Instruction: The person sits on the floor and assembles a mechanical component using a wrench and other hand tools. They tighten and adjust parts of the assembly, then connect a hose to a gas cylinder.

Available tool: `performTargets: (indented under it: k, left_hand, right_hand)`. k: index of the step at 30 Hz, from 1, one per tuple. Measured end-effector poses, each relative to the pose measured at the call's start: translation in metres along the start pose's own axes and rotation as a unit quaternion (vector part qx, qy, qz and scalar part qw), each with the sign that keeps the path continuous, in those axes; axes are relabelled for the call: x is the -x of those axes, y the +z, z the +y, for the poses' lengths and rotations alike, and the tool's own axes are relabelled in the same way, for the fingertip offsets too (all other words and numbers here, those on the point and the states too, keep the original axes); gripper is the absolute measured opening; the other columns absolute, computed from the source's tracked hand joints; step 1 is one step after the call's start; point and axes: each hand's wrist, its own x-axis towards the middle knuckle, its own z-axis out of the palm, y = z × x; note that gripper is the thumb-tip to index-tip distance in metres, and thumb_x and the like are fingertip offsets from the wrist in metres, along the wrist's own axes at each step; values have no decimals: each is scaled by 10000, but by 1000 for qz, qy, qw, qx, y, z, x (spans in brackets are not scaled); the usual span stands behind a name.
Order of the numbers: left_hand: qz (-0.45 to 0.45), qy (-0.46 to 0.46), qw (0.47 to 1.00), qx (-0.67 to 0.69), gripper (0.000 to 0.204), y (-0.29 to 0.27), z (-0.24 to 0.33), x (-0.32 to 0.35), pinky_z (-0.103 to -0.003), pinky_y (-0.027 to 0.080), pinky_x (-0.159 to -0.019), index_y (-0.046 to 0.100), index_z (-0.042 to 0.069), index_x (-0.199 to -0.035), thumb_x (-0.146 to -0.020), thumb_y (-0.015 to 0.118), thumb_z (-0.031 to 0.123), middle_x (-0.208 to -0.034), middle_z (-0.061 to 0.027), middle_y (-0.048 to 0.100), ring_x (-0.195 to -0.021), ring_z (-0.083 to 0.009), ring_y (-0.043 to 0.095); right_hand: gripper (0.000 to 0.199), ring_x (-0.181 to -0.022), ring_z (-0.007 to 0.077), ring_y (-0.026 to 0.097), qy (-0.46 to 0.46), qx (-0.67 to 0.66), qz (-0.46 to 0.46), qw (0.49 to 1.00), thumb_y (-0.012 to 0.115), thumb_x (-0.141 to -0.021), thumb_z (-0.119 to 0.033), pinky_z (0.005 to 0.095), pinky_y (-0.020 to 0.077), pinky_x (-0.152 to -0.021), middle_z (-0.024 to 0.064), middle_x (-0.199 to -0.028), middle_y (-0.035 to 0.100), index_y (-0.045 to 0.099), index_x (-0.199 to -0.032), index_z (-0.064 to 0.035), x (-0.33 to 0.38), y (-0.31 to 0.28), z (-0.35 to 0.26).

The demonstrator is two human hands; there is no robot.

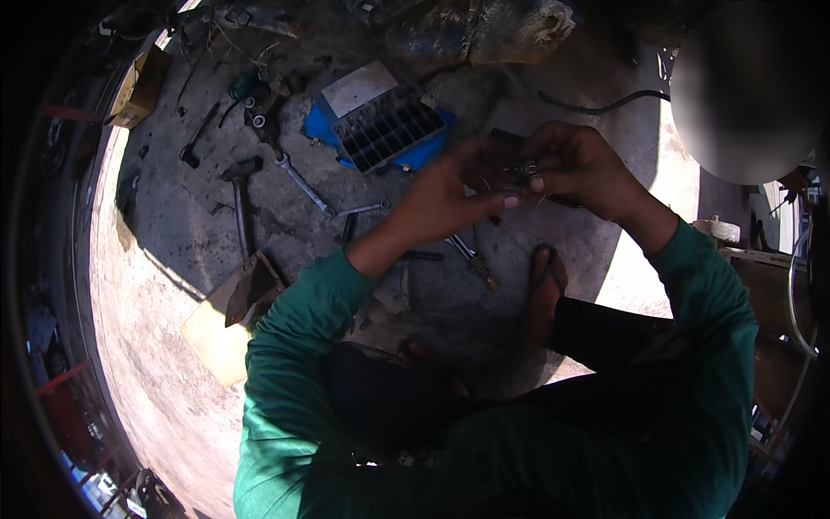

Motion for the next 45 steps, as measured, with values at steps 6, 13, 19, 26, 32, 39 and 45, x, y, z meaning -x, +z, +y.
performTargets:
  k: [6,13,19,26,32,39,45]
  left_hand:
    - [48,72,991,-102,310,-2,25,0,-311,576,-802,670,-13,-1123,-842,785,52,-1044,-108,705,-950,-182,715]
    - [42,143,974,-168,229,-10,37,1,-306,582,-728,700,7,-1039,-827,774,54,-970,-106,693,-872,-207,727]
    - [41,101,983,-150,245,-10,39,2,-313,576,-777,685,-11,-1026,-828,794,84,-977,-99,700,-902,-191,718]
    - [45,121,983,-131,244,-4,36,-1,-307,560,-767,689,-7,-1037,-829,791,71,-985,-95,690,-893,-184,704]
    - [26,144,979,-143,242,-2,40,-3,-302,551,-736,699,0,-1025,-815,804,63,-965,-83,676,-864,-171,697]
    - [37,121,983,-136,233,-1,44,-3,-287,540,-720,697,1,-1012,-814,805,59,-944,-72,673,-849,-157,693]
    - [47,100,985,-133,221,0,44,-1,-287,542,-732,685,-9,-1008,-836,795,74,-929,-68,682,-862,-142,687]
  right_hand:
    - [280,-868,198,725,-4,-31,6,999,737,-867,14,311,596,-767,135,-952,717,592,-1105,38,2,11,-7]
    - [265,-877,201,728,-37,-19,-20,999,719,-875,32,318,599,-764,135,-942,713,580,-1100,39,5,10,-10]
    - [258,-886,214,733,-41,-27,-34,998,710,-885,27,321,605,-754,134,-946,705,570,-1101,34,5,11,-11]
    - [268,-921,258,739,-17,-55,-33,998,671,-941,-50,361,630,-762,157,-954,708,582,-1171,53,8,10,-11]
    - [378,-952,302,736,2,-132,-77,988,637,-983,-125,393,632,-786,207,-1037,706,564,-1293,78,9,6,-4]
    - [380,-951,316,737,8,-157,-90,983,634,-990,-147,418,626,-796,213,-1059,700,561,-1290,74,9,5,-4]
    - [358,-944,313,739,15,-173,-95,980,636,-988,-146,417,626,-792,200,-1062,699,570,-1272,61,9,5,-5]
